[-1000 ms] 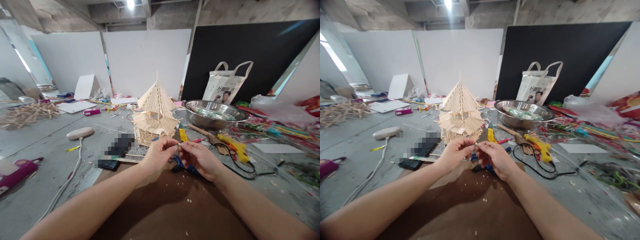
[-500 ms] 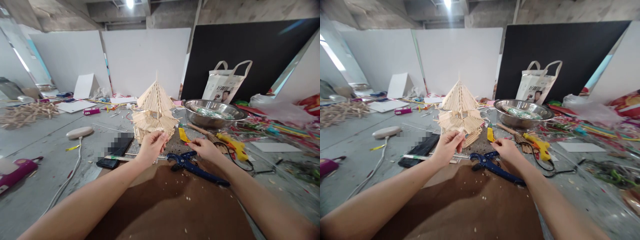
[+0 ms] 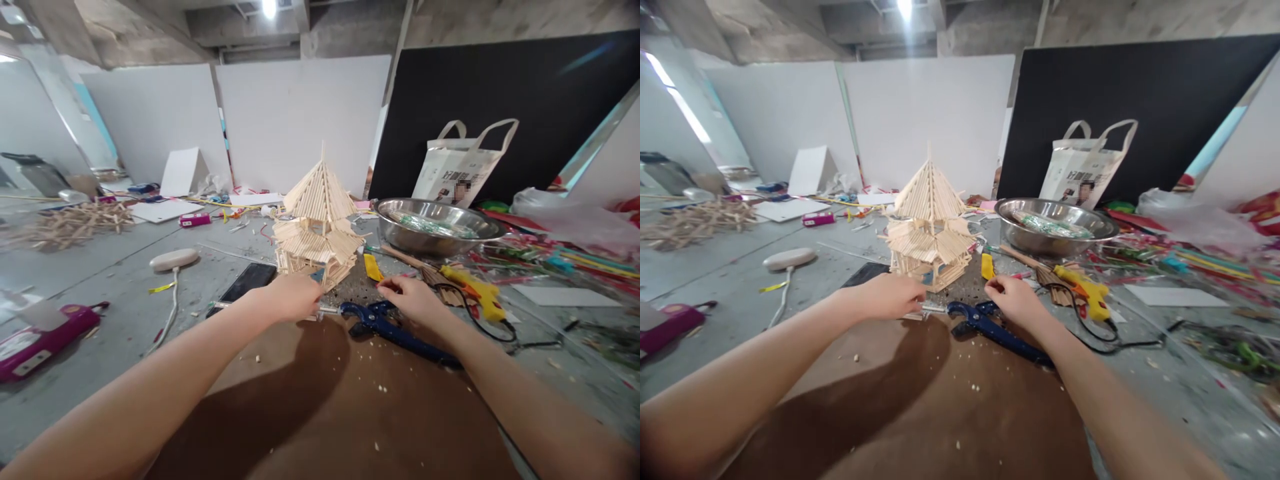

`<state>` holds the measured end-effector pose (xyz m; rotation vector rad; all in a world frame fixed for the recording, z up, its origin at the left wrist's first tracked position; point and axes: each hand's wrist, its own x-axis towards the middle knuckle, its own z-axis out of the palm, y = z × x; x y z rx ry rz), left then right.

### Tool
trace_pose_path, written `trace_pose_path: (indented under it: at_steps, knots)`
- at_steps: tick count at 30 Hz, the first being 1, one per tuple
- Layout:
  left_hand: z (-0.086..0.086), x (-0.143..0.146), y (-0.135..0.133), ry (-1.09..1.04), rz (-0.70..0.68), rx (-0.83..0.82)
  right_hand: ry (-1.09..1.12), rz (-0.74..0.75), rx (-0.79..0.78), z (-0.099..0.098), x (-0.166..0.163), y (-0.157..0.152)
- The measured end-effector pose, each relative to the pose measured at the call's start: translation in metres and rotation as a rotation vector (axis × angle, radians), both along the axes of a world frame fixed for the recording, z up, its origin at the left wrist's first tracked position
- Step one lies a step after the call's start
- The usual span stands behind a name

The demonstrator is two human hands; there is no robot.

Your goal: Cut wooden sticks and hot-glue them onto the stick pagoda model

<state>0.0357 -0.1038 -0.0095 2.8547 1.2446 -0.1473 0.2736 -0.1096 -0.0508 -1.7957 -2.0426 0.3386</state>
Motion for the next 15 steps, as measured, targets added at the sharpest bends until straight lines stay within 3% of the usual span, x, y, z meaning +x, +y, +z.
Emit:
trace_pose_path:
  at_steps: [5,11,15]
  knots:
    - [-0.028,-0.008,0.001,0.073,0.107,0.081,-0.049,0.075,0.029,0.005,-0.008,0.001]
    - [-0.048,-0.011,0.010,-0.012,0.064,0.135,-0.301,0.149,-0.017,0.024,-0.007,-0.011]
    - [-0.055,-0.012,0.014,-0.064,0.039,0.144,-0.444,0.092,-0.078,0.020,0.006,-0.035]
